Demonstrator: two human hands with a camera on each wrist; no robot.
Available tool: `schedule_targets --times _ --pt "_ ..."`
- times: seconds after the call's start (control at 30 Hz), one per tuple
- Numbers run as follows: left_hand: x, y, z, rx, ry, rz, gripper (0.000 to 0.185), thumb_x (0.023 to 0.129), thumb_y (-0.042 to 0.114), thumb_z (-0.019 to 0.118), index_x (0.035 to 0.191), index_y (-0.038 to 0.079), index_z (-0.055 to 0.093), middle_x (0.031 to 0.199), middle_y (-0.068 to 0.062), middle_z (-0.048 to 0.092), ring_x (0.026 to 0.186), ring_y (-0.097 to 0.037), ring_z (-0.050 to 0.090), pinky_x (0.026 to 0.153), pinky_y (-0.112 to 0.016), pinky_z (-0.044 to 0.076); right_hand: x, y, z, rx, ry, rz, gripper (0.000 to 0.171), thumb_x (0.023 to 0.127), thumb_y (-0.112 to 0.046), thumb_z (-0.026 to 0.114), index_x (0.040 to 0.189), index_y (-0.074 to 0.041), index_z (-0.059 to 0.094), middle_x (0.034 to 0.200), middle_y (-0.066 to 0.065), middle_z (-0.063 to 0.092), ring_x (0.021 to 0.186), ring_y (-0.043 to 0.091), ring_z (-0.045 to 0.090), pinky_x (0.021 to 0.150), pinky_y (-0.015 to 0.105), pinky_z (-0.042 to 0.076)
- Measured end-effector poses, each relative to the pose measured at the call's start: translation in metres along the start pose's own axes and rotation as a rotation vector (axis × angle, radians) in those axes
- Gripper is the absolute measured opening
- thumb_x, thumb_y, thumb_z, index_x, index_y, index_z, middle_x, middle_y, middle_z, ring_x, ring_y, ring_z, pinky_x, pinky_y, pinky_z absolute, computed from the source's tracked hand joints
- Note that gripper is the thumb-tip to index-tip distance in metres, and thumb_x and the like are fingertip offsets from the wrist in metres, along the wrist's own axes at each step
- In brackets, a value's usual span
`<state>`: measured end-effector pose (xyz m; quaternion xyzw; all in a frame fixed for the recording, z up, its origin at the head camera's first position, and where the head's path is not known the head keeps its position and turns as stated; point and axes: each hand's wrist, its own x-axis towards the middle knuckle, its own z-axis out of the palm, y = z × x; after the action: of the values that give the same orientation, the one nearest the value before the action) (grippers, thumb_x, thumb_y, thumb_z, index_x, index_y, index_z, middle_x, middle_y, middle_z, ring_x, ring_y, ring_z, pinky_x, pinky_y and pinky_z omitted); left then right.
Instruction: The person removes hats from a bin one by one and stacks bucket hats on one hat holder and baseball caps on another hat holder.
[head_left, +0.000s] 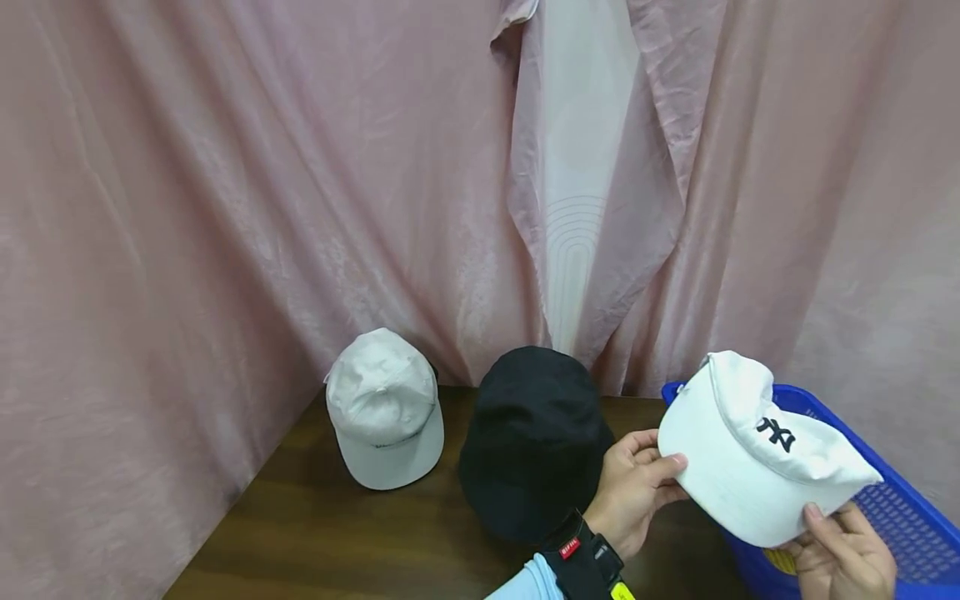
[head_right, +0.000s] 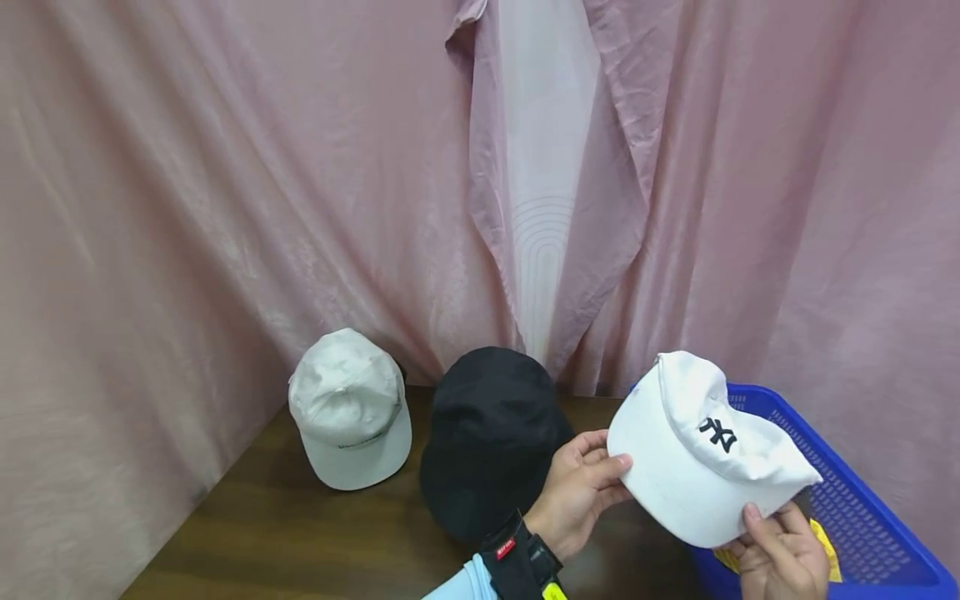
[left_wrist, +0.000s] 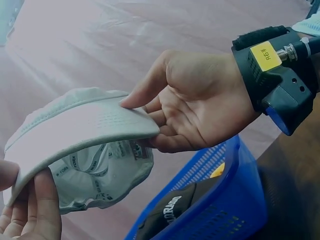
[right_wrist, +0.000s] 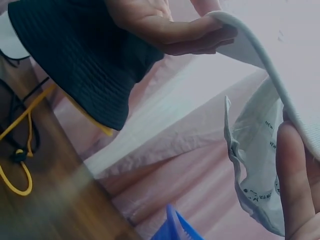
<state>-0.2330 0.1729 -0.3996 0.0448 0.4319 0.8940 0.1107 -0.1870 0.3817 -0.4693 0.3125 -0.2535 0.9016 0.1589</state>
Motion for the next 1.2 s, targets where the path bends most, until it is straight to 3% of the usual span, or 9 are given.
schedule_targets --times 0.23,0.37,0.77,0.97,1.2 --pt "0.000 0.009 -0.005 0.001 0.006 0.022 0.029 0.084 -0.013 0.069 0.108 0.003 0.063 0.089 -0.012 0.070 0.069 -0.017 0.063 0.057 -0.025 0.052 0.006 0.008 0.006 0.015 -0.082 0.002 0.051 0.100 0.016 0.005 0.139 0.017 0.039 0.128 0.036 0.056 0.106 0.048 0.065 0.078 0.054 0.057" --pt "-0.002 0.017 -0.009 0.017 -0.006 0.043 0.029 0.084 -0.013 0.069 0.108 0.003 0.063 0.090 -0.013 0.070 0.070 -0.017 0.064 0.059 -0.026 0.052 0.008 0.013 0.011 -0.036 -0.107 0.016 0.050 0.100 0.015 0.006 0.137 0.016 0.041 0.124 0.034 0.059 0.103 0.045 0.067 0.078 0.050 0.058" --pt "-0.009 0.042 -0.027 0.083 -0.074 0.112 0.034 0.088 -0.009 0.069 0.119 0.003 0.062 0.093 -0.012 0.069 0.081 -0.019 0.066 0.063 -0.027 0.056 0.017 0.029 0.032 -0.256 -0.052 0.036 0.045 0.102 0.016 0.015 0.136 0.012 0.045 0.115 0.027 0.066 0.090 0.036 0.072 0.070 0.041 0.060" --pt "-0.015 0.052 -0.034 0.122 -0.146 0.173 0.040 0.089 -0.007 0.069 0.127 0.003 0.060 0.094 -0.011 0.069 0.083 -0.018 0.067 0.065 -0.027 0.057 0.022 0.034 0.042 -0.300 -0.079 0.046 0.047 0.102 0.016 0.016 0.139 0.011 0.043 0.119 0.024 0.065 0.094 0.031 0.071 0.071 0.039 0.060" --pt "-0.019 0.069 -0.045 0.181 -0.140 0.217 0.042 0.091 -0.004 0.068 0.131 0.001 0.058 0.100 -0.014 0.068 0.087 -0.020 0.067 0.069 -0.027 0.057 0.028 0.046 0.059 -0.348 -0.070 0.074 0.046 0.102 0.017 0.020 0.141 0.007 0.042 0.121 0.022 0.067 0.094 0.027 0.072 0.071 0.037 0.060"
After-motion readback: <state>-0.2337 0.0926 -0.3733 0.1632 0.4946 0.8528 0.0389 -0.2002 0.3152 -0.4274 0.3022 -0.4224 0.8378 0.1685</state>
